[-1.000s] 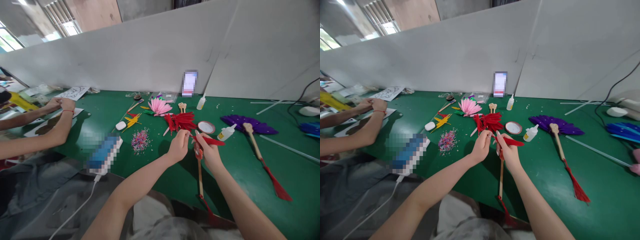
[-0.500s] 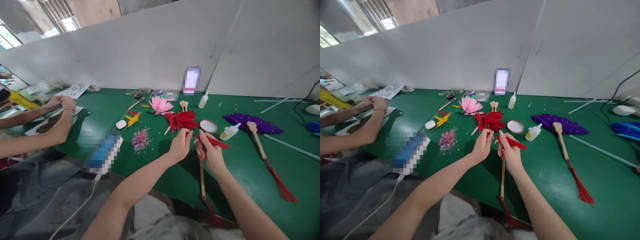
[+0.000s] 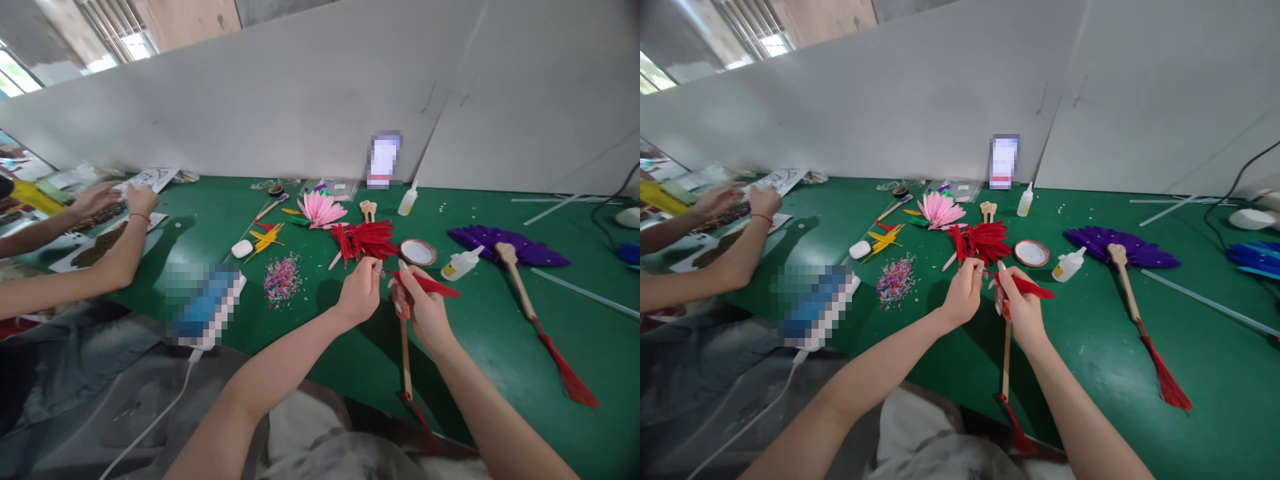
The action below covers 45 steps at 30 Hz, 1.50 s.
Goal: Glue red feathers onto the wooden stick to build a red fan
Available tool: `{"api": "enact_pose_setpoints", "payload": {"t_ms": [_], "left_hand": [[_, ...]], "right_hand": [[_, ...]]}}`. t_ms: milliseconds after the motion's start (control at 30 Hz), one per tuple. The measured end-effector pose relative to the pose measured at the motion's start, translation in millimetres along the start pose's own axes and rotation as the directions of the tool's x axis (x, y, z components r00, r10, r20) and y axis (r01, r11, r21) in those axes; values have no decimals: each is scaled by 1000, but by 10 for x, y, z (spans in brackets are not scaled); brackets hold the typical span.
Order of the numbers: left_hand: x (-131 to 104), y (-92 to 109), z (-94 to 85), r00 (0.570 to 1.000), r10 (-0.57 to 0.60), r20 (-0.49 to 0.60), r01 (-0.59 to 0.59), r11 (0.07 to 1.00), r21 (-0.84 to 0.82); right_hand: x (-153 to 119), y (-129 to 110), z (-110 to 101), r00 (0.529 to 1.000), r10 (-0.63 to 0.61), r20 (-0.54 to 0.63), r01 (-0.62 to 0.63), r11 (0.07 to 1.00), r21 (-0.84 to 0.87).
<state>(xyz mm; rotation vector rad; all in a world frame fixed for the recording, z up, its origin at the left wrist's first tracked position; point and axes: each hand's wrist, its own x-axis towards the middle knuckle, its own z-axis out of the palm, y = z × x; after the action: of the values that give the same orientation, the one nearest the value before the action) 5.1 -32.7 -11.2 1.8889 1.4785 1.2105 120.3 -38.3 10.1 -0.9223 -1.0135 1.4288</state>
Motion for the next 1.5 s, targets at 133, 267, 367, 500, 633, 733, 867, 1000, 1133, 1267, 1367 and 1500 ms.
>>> {"api": "enact_pose_setpoints", "payload": {"t_ms": [133, 267, 367, 500, 633, 733, 867, 1000, 1133, 1267, 1367, 1500], "left_hand": [[7, 30, -18, 1000, 3, -13, -3, 1000, -10], [2, 43, -40, 1000, 13, -6, -13, 1000, -14], [9, 39, -40, 1000, 19, 24, -19, 1000, 11], [50, 112, -86, 996, 58, 71, -66, 991, 114], [-45, 263, -377, 987, 130, -91, -89, 927, 365], [-311, 270, -772, 933, 76, -351, 125, 848, 515], [-758, 96, -1317, 896, -117, -429, 391, 668, 634], [-1044, -81, -1650, 876, -202, -437, 475, 517, 712], [-1135, -144, -1747, 870, -251, -425, 493, 496, 715], [-1142, -183, -1736, 882, -256, -397, 472, 513, 717], [-1140, -258, -1732, 882, -257, -394, 470, 516, 716], [-1143, -353, -1765, 882, -280, -380, 472, 537, 699]], "right_hand": [[15, 18, -34, 1000, 4, 18, -4, 1000, -5], [22, 5, -43, 1000, 5, 16, -5, 1000, 30], [25, -6, -33, 1000, 9, 16, -10, 999, 41], [24, -11, -24, 1000, 7, 0, -7, 999, 49], [4, -31, -29, 1000, 1, 14, -2, 998, 68], [-10, -34, -38, 999, -20, 34, 18, 998, 66], [-28, -14, -30, 997, -27, 78, 24, 999, 40], [-49, 1, -12, 993, -37, 114, 37, 999, 2], [-55, 0, -7, 994, -45, 103, 47, 999, -16], [-48, 3, -7, 996, -43, 81, 46, 998, -36], [-48, 3, -7, 996, -41, 81, 44, 998, -37], [-52, -3, -7, 995, -46, 85, 49, 998, -35]]}}
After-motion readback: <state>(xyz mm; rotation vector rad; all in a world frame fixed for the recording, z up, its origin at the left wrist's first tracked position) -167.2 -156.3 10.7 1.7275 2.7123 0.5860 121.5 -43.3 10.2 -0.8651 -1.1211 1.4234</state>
